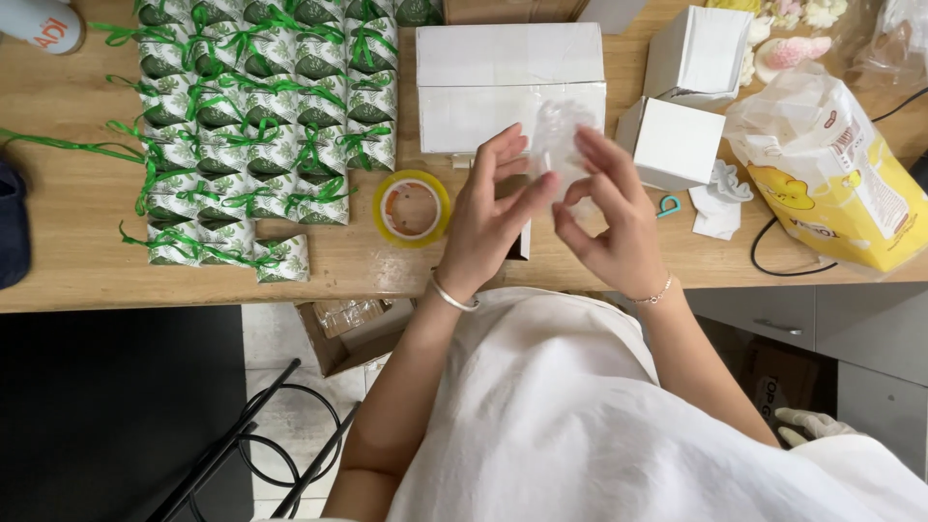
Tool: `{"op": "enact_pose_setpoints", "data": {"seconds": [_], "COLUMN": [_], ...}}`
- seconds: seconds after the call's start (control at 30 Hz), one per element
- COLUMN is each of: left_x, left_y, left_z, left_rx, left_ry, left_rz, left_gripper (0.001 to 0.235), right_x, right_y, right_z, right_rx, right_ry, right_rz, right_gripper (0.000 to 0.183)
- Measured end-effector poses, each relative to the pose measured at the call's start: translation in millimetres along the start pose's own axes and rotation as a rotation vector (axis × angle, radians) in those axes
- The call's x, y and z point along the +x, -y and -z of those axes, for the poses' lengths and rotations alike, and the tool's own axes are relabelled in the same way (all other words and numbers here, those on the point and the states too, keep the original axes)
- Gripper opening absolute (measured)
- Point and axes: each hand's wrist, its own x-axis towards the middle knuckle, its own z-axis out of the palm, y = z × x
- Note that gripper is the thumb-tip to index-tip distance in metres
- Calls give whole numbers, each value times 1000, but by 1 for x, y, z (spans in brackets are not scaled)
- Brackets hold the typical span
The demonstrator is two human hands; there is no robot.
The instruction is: Packaging small items wrapped in green paper into small cardboard boxes using bubble wrap.
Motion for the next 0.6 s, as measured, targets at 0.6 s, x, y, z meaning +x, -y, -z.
{"op": "enact_pose_setpoints", "data": {"seconds": [0.6], "left_x": [-3], "left_y": [47], "left_z": [67], "left_rx": [-69], "left_ry": [-283], "left_rz": [-32], "left_gripper": [53], "right_x": [-8], "right_y": [-96], "right_z": [34], "right_rx": [587], "right_ry": [-280], "right_rz": [-474], "right_gripper": [13]}}
